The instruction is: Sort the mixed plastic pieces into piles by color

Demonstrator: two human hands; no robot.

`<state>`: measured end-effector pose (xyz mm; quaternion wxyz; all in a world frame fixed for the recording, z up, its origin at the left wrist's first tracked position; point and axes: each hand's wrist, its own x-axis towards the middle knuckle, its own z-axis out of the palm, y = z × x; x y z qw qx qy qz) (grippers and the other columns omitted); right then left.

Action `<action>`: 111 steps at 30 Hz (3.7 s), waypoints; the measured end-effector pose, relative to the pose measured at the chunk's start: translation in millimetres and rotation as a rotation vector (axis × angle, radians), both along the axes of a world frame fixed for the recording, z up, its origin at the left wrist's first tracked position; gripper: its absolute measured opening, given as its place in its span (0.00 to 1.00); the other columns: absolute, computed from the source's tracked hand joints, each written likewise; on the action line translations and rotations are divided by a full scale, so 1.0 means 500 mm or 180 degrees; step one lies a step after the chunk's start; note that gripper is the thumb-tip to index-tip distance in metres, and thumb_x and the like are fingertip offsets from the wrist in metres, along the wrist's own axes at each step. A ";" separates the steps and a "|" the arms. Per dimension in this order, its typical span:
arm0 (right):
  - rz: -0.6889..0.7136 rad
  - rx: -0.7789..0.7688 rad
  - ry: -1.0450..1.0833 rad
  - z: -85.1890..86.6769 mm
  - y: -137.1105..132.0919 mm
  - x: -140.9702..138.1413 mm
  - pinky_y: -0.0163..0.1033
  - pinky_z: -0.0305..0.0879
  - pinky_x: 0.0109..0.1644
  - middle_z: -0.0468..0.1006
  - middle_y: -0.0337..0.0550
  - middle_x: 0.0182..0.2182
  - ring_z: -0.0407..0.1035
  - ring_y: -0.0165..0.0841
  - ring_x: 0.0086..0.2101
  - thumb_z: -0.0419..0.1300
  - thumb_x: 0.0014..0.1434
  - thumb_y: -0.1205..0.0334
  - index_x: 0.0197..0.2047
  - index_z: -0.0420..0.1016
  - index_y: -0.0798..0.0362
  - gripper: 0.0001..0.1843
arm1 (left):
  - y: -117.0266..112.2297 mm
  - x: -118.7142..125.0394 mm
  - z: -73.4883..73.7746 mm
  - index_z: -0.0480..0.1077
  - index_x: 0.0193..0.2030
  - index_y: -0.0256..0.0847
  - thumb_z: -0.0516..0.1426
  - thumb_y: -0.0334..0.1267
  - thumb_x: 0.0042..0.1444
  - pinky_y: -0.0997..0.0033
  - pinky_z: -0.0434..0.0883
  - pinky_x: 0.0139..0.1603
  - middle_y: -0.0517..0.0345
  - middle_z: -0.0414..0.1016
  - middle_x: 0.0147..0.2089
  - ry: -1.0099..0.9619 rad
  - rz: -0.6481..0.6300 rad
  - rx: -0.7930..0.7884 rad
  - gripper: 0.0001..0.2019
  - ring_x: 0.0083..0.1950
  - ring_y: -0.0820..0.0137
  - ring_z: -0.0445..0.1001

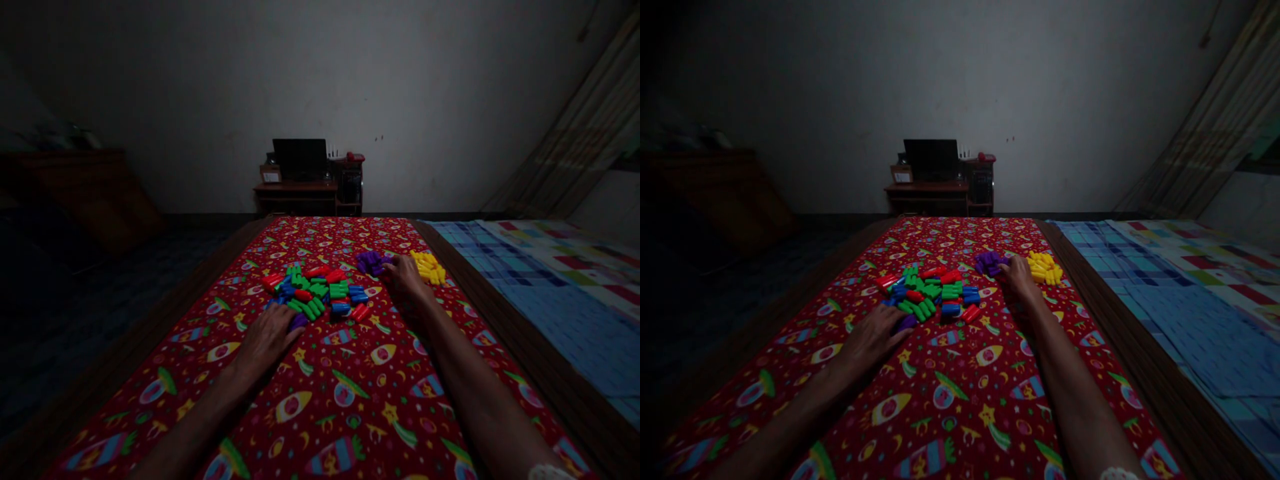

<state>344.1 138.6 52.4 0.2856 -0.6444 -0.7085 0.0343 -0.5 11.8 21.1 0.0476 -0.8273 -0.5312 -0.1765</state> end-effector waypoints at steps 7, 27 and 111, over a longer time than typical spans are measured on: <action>0.0678 0.0103 0.0283 0.072 -0.011 -0.049 0.35 0.46 0.29 0.62 0.37 0.18 0.55 0.27 0.23 0.50 0.62 0.56 0.21 0.68 0.56 0.20 | 0.012 0.025 0.025 0.73 0.49 0.43 0.56 0.49 0.57 0.63 0.73 0.44 0.52 0.78 0.46 -0.1221 0.0074 -0.0269 0.17 0.43 0.62 0.77; -0.0252 0.0092 0.0578 0.015 0.020 -0.013 0.36 0.61 0.40 0.81 0.51 0.35 0.72 0.38 0.37 0.51 0.59 0.64 0.40 0.81 0.60 0.17 | 0.242 0.090 0.074 0.78 0.42 0.45 0.53 0.33 0.58 0.68 0.68 0.48 0.52 0.80 0.45 -0.0149 0.0247 -0.0638 0.12 0.49 0.63 0.75; 0.1896 -0.0282 0.1084 -0.030 -0.018 -0.195 0.40 0.67 0.43 0.81 0.46 0.38 0.73 0.38 0.39 0.42 0.67 0.45 0.45 0.78 0.57 0.30 | 0.285 -0.018 -0.008 0.67 0.59 0.37 0.38 0.47 0.66 0.55 0.58 0.67 0.46 0.70 0.61 -0.1962 0.0382 0.0149 0.27 0.65 0.62 0.64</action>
